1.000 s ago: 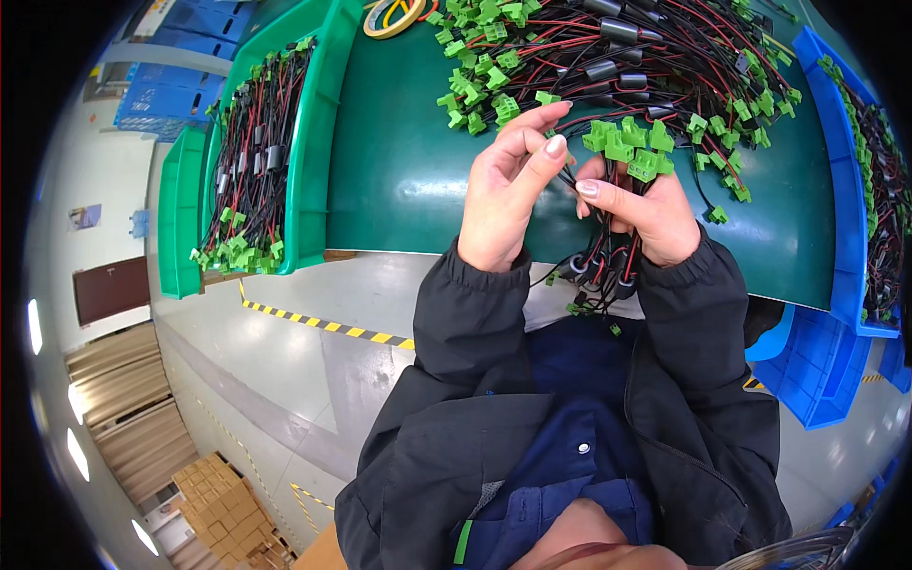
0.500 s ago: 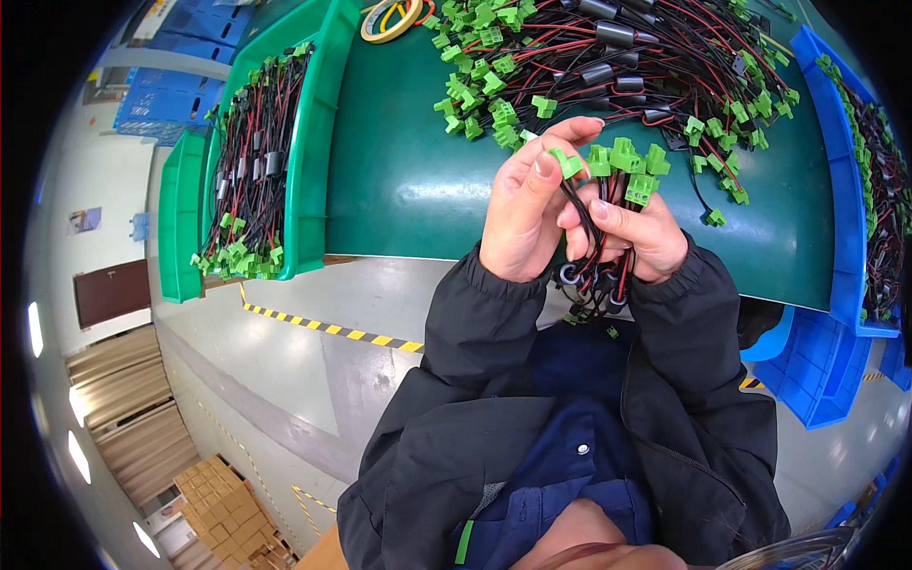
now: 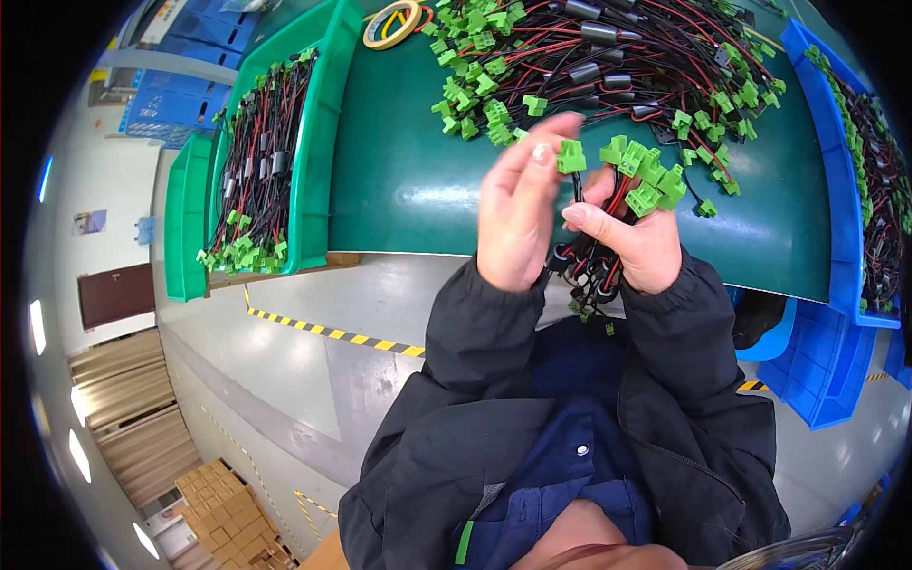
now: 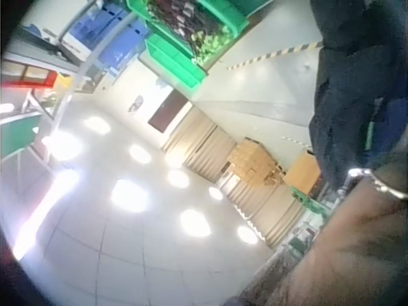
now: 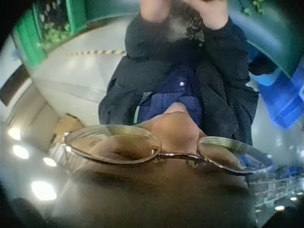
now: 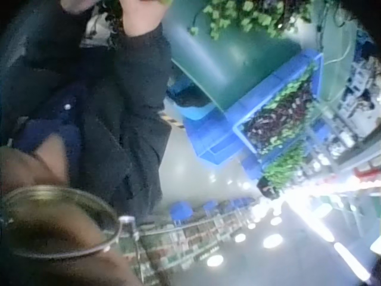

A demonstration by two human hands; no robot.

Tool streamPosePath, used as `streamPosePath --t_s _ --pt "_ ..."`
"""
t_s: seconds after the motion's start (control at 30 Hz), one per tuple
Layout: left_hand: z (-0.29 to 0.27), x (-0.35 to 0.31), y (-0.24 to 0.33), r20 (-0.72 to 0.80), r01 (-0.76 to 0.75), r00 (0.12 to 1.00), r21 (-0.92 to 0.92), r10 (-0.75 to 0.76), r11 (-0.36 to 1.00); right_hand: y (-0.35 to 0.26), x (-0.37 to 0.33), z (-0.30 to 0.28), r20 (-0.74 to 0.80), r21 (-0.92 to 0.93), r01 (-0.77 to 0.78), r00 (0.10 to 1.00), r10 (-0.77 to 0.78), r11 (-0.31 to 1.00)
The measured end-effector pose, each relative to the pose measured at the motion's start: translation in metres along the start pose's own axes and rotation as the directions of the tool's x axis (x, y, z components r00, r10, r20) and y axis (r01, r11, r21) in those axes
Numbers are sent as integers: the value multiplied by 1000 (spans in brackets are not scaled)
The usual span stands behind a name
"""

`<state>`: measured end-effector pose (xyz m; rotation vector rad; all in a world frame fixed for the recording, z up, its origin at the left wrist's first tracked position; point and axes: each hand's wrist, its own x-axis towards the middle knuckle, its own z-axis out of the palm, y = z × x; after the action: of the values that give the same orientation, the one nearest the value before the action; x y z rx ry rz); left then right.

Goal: The person sorts and organizes green electrical connectors with wire harnesses by hand, placing them into different bins on a workbench.

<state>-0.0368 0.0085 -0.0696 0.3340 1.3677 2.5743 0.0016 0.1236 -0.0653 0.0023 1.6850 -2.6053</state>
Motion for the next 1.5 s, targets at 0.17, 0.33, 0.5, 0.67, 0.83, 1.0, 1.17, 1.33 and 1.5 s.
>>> streamPosePath --t_s 0.17,0.33,0.5,0.67,0.83,1.0,1.17,1.33,1.5 --pt "40 -45 77 -123 -582 780 -503 614 639 -1 6 -8 -71 7 40 997 -39 999" --pt "79 -72 101 0 -883 280 -394 960 257 -1 3 -19 -130 13 5 991 -4 1000" --pt "100 -76 105 -21 -831 65 -554 998 42 3 -1 -13 -119 38 49 992 -44 998" --pt "93 -76 90 -72 -728 -64 -679 995 -96 -1 -3 -18 -108 9 9 994 -8 1000" --pt "109 -75 102 -99 -810 -16 -582 995 -71 -1 -2 -14 -70 30 -19 997 21 999" --pt "103 -71 104 -104 -646 -145 -743 984 -174 -7 -6 -12 -93 -27 -101 991 98 995" --pt "87 -74 100 3 -846 -50 -531 999 -40 -7 -9 -16 -82 -23 -95 992 93 995" --pt "99 -67 110 -29 -710 -67 -701 997 -68 -11 -9 -9 10 -16 -105 994 105 994" --pt "57 -84 107 327 -983 -18 -179 945 43 -7 -16 -14 136 30 115 984 -118 993"
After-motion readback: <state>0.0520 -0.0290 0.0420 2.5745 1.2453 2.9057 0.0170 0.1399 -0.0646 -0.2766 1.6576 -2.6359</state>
